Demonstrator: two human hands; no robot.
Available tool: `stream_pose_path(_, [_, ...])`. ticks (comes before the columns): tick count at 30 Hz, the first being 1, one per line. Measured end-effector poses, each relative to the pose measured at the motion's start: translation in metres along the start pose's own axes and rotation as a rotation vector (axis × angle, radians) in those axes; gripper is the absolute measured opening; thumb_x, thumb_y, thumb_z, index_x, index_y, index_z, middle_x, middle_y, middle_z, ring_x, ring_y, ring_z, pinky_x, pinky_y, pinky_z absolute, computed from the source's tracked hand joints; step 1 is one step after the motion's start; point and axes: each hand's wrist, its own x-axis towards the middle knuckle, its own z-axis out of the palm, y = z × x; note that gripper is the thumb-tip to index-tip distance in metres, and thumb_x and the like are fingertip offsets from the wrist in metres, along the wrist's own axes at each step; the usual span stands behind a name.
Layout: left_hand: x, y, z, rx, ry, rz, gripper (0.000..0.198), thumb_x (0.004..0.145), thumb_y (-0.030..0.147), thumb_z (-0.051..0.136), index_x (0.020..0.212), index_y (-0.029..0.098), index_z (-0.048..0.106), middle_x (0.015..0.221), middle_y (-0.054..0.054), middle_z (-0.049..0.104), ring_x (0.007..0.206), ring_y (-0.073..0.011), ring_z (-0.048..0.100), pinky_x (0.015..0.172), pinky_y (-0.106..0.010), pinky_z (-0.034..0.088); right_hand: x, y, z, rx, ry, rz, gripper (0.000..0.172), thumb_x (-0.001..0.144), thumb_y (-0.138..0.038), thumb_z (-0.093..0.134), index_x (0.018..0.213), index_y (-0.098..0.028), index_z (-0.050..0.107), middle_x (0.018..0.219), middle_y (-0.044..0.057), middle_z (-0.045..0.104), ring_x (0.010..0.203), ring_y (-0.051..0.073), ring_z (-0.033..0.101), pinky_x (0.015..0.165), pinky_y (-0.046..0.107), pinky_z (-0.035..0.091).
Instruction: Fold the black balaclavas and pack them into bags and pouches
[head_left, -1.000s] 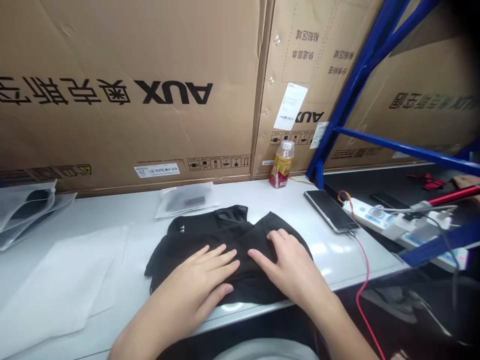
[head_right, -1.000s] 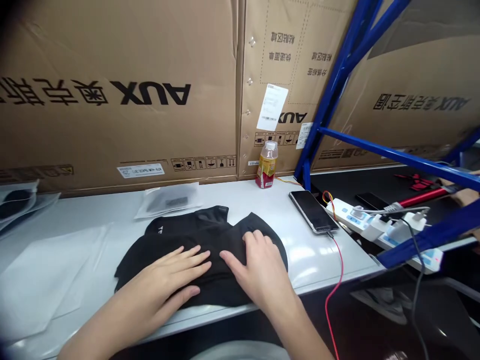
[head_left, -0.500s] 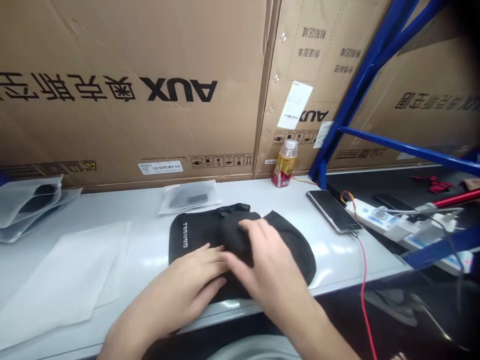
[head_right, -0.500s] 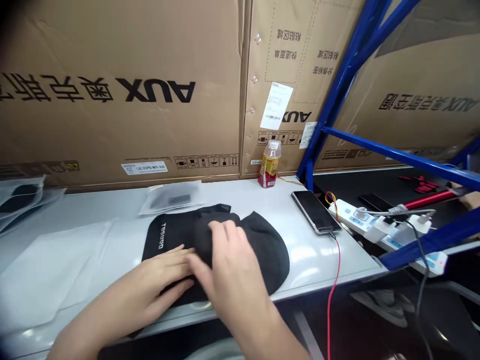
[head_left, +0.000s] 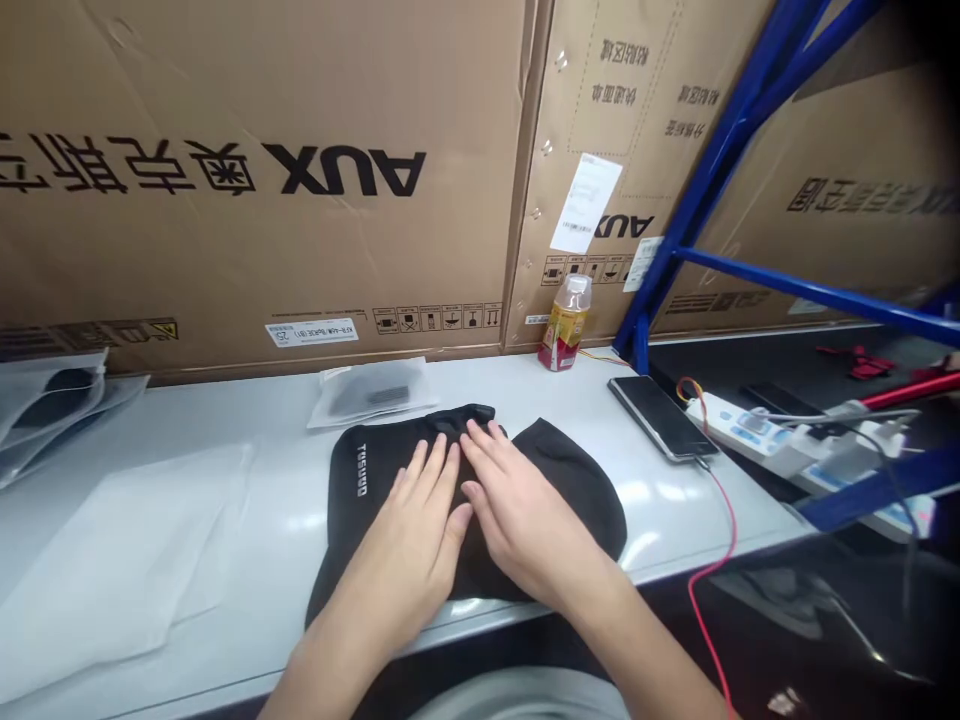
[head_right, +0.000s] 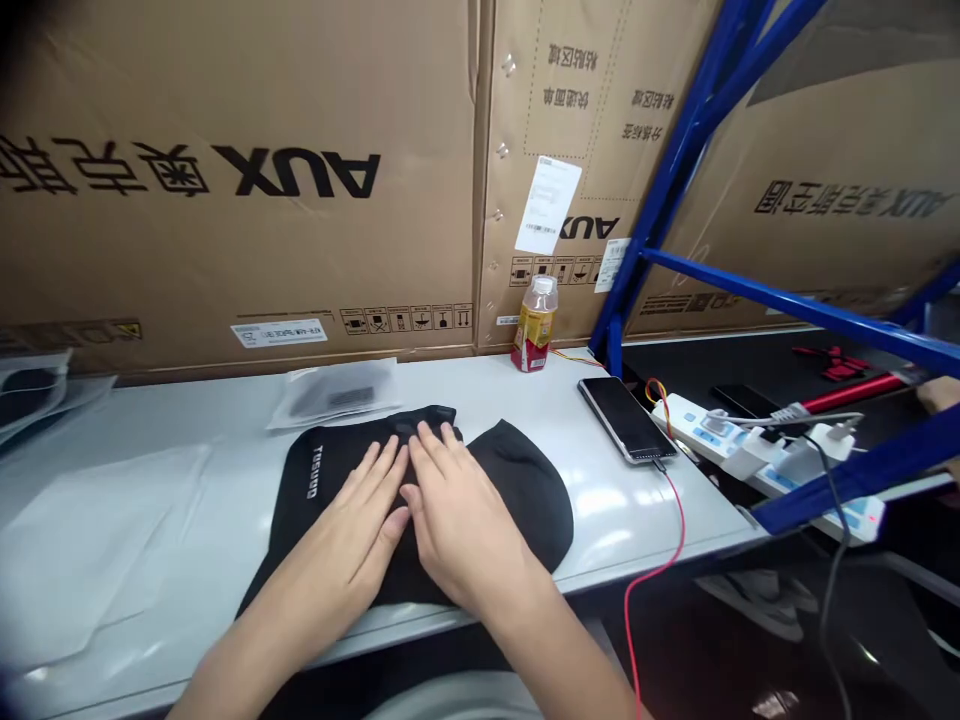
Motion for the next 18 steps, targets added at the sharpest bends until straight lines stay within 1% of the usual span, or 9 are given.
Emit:
stream_pose_path(2, [-0.004, -0.006, 0.009, 0.085, -0.020, 0.029, 0.061, 0.111, 0.039, 0.035, 0.167, 0.016, 0.026, 0.170, -0.013, 0.033, 0.158, -0.0338, 0.031, 0.122, -0.061, 0.041, -0.003, 0.002, 0.011, -0.059, -0.115, -0.006, 0.052, 0.109, -0.023, 0.038, 0.159, -0.008, 0.044, 0.167, 0.015, 0.040, 0.158, 0.031, 0.030, 0.128, 0.055, 0.035])
stream_pose_path(5, [-0.013, -0.014, 0.012, 0.168, -0.018, 0.063, 0.061, 0.110, 0.038, 0.037, 0.165, 0.013, 0.030, 0.169, -0.015, 0.035, 0.157, -0.0355, 0.032, 0.121, -0.063, 0.040, -0.007, 0.006, 0.016, -0.091, -0.198, 0.025, 0.054, 0.111, -0.028, 0.034, 0.161, -0.007, 0.040, 0.169, 0.013, 0.036, 0.159, 0.030, 0.029, 0.129, 0.055, 0.032])
stream_pose_path(9, [-0.014, -0.010, 0.012, 0.184, -0.025, 0.065, 0.061, 0.109, 0.038, 0.037, 0.164, 0.011, 0.033, 0.168, -0.014, 0.037, 0.156, -0.0347, 0.035, 0.122, -0.061, 0.040, -0.008, 0.008, 0.012, -0.099, -0.237, 0.021, 0.055, 0.111, -0.029, 0.034, 0.161, -0.006, 0.038, 0.169, 0.013, 0.034, 0.159, 0.030, 0.029, 0.129, 0.054, 0.031])
stream_pose_path(12, [-0.010, -0.006, 0.009, 0.161, -0.036, 0.052, 0.060, 0.110, 0.039, 0.036, 0.163, 0.012, 0.035, 0.168, -0.014, 0.038, 0.155, -0.0333, 0.038, 0.121, -0.061, 0.041, -0.010, 0.008, 0.015, -0.101, -0.222, 0.017, 0.055, 0.111, -0.029, 0.034, 0.161, -0.008, 0.039, 0.169, 0.012, 0.035, 0.158, 0.029, 0.030, 0.129, 0.054, 0.031])
stream_pose_path(14, [-0.010, -0.010, -0.001, 0.131, -0.069, 0.069, 0.059, 0.110, 0.040, 0.038, 0.163, 0.015, 0.035, 0.167, -0.013, 0.040, 0.154, -0.0322, 0.040, 0.121, -0.061, 0.041, -0.013, 0.008, 0.019, -0.113, -0.179, 0.024, 0.055, 0.111, -0.028, 0.034, 0.162, -0.009, 0.039, 0.169, 0.012, 0.036, 0.159, 0.029, 0.030, 0.128, 0.055, 0.031])
stream_pose_path(15, [-0.012, -0.016, -0.010, 0.113, -0.095, 0.089, 0.059, 0.109, 0.042, 0.041, 0.163, 0.018, 0.037, 0.166, -0.011, 0.042, 0.153, -0.0316, 0.043, 0.121, -0.060, 0.041, -0.015, 0.007, 0.021, -0.118, -0.156, 0.030, 0.055, 0.111, -0.028, 0.034, 0.162, -0.009, 0.038, 0.169, 0.012, 0.035, 0.159, 0.029, 0.030, 0.128, 0.056, 0.031])
stream_pose_path(17, [-0.022, -0.038, -0.036, 0.098, -0.122, 0.090, 0.058, 0.107, 0.048, 0.048, 0.160, 0.028, 0.043, 0.163, -0.006, 0.047, 0.149, -0.0312, 0.049, 0.121, -0.059, 0.042, -0.020, 0.007, 0.024, -0.116, -0.120, 0.042, 0.056, 0.111, -0.028, 0.035, 0.163, -0.010, 0.035, 0.169, 0.011, 0.035, 0.159, 0.028, 0.030, 0.128, 0.057, 0.032])
stream_pose_path(18, [-0.030, -0.054, -0.050, 0.111, -0.105, 0.039, 0.056, 0.104, 0.052, 0.051, 0.157, 0.034, 0.047, 0.162, -0.004, 0.050, 0.146, -0.0318, 0.053, 0.121, -0.057, 0.043, -0.022, 0.007, 0.024, -0.110, -0.110, 0.049, 0.056, 0.111, -0.029, 0.035, 0.164, -0.012, 0.035, 0.169, 0.010, 0.035, 0.159, 0.028, 0.031, 0.128, 0.057, 0.033])
